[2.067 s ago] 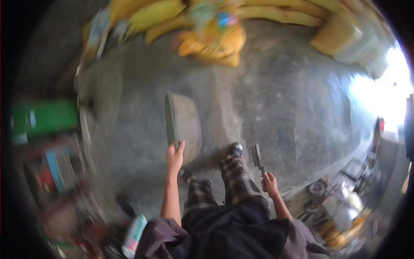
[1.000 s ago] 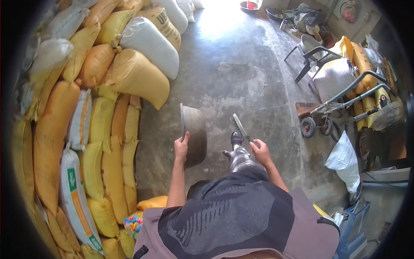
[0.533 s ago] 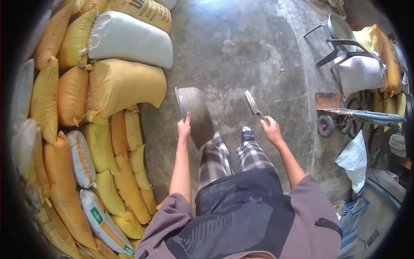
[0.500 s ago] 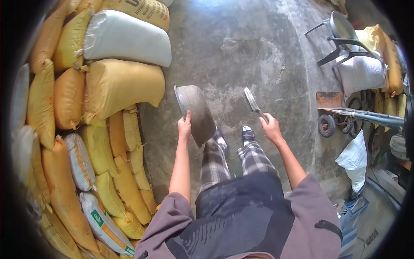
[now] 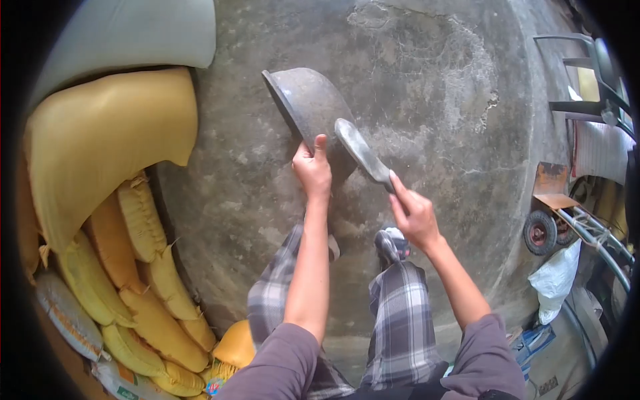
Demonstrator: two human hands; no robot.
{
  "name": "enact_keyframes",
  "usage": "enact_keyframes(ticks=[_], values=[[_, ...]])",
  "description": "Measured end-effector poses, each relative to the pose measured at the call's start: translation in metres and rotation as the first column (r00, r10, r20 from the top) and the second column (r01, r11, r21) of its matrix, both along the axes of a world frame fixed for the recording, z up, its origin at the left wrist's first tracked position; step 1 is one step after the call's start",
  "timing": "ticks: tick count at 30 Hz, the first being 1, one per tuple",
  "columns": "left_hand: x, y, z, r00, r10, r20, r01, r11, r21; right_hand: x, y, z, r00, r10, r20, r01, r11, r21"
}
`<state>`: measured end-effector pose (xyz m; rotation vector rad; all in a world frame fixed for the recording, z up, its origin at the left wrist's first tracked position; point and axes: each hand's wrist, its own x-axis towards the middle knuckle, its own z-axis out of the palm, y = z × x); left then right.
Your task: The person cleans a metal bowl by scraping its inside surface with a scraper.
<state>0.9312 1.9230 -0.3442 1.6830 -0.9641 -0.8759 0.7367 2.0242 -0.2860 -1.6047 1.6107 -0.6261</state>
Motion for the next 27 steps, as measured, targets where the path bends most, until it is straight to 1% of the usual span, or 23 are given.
enact_keyframes(ticks=[1, 2, 4, 5, 6, 7, 8, 9, 10, 12, 13, 14, 15, 16, 17, 18, 20, 21, 22, 23, 25, 26, 27], values=[[-0.008, -0.004, -0.011, 0.999, -0.041, 0.028, 0.04, 0.998, 0.039, 0.005, -0.001, -0.019, 0.997, -0.067, 0.048, 0.07, 0.996, -0.062], [-0.018, -0.014, -0.019, 0.999, -0.033, 0.024, 0.032, 0.999, 0.039, 0.009, -0.02, -0.036, 0.997, -0.059, 0.044, 0.062, 0.996, -0.062], [-0.038, -0.025, -0.027, 0.994, -0.113, 0.002, 0.113, 0.993, -0.017, 0.016, -0.076, -0.052, 0.992, -0.124, -0.018, 0.116, 0.963, -0.243], [-0.044, -0.03, -0.039, 0.992, -0.112, -0.065, 0.107, 0.991, -0.079, 0.017, -0.117, -0.054, 0.994, -0.109, 0.001, 0.106, 0.972, -0.21], [-0.047, -0.039, -0.041, 0.99, -0.117, -0.072, 0.11, 0.989, -0.096, 0.013, -0.148, -0.059, 0.995, -0.095, 0.022, 0.097, 0.978, -0.185], [-0.046, -0.039, -0.035, 0.984, -0.108, -0.141, 0.092, 0.989, -0.114, 0.008, -0.144, -0.067, 0.995, -0.098, 0.017, 0.099, 0.974, -0.201], [-0.044, -0.045, -0.033, 0.973, -0.108, -0.203, 0.08, 0.987, -0.14, 0.005, -0.146, -0.076, 0.992, -0.099, 0.081, 0.114, 0.971, -0.21], [-0.041, -0.05, -0.035, 0.969, -0.118, -0.216, 0.081, 0.982, -0.171, 0.005, -0.147, -0.083, 0.984, -0.095, 0.149, 0.128, 0.966, -0.225], [-0.037, -0.054, -0.036, 0.97, -0.13, -0.204, 0.087, 0.974, -0.208, 0.001, -0.129, -0.09, 0.983, -0.094, 0.161, 0.134, 0.956, -0.261], [-0.036, -0.058, -0.039, 0.986, -0.153, -0.068, 0.143, 0.981, -0.129, -0.017, -0.081, -0.106, 0.988, -0.012, 0.152, 0.079, 0.893, -0.444], [-0.037, -0.057, -0.036, 0.98, -0.183, -0.079, 0.176, 0.98, -0.092, -0.019, -0.088, -0.107, 0.989, -0.003, 0.145, 0.071, 0.882, -0.466], [-0.041, -0.055, -0.038, 0.98, -0.18, -0.082, 0.172, 0.98, -0.103, -0.018, -0.098, -0.107, 0.985, 0.007, 0.171, 0.078, 0.871, -0.485], [-0.044, -0.055, -0.041, 0.982, -0.172, -0.071, 0.16, 0.975, -0.157, -0.017, -0.109, -0.104, 0.979, 0.017, 0.201, 0.087, 0.866, -0.493], [-0.044, -0.054, -0.043, 0.986, -0.16, -0.054, 0.146, 0.967, -0.207, -0.016, -0.133, -0.1, 0.985, 0.007, 0.172, 0.06, 0.924, -0.378], [-0.032, -0.053, -0.05, 0.982, -0.184, 0.042, 0.188, 0.971, -0.148, -0.017, -0.156, -0.096, 0.99, 0.003, 0.144, 0.034, 0.967, -0.254], [-0.022, -0.053, -0.046, 0.973, -0.217, 0.082, 0.227, 0.964, -0.136, -0.02, -0.166, -0.099, 0.987, 0.01, 0.158, 0.03, 0.968, -0.25], [-0.004, -0.049, -0.018, 0.952, -0.3, -0.055, 0.298, 0.954, -0.04, -0.016, -0.166, -0.104, 0.98, 0.003, 0.199, 0.063, 0.945, -0.32], [0.015, -0.051, -0.024, 0.932, -0.357, -0.058, 0.358, 0.934, 0.005, -0.023, -0.147, -0.096, 0.984, -0.014, 0.177, 0.047, 0.982, -0.184], [0.024, -0.05, -0.023, 0.935, -0.353, -0.043, 0.353, 0.936, -0.003, -0.028, -0.122, -0.097, 0.98, -0.039, 0.197, 0.072, 0.984, -0.161], [0.03, -0.051, -0.021, 0.922, -0.384, -0.04, 0.385, 0.923, 0.016, -0.031, -0.101, -0.104, 0.975, -0.061, 0.215, 0.093, 0.985, -0.143], [0.037, -0.053, -0.012, 0.891, -0.453, -0.036, 0.454, 0.891, 0.025, -0.032, -0.069, -0.113, 0.976, -0.074, 0.207, 0.136, 0.943, -0.303], [0.036, -0.054, -0.012, 0.891, -0.453, -0.027, 0.454, 0.891, 0.025, -0.028, -0.058, -0.109, 0.974, -0.073, 0.215, 0.138, 0.942, -0.307], [0.034, -0.055, -0.012, 0.899, -0.435, 0.037, 0.434, 0.9, 0.032, -0.021, -0.05, -0.101, 0.971, -0.069, 0.228, 0.125, 0.962, -0.244]])
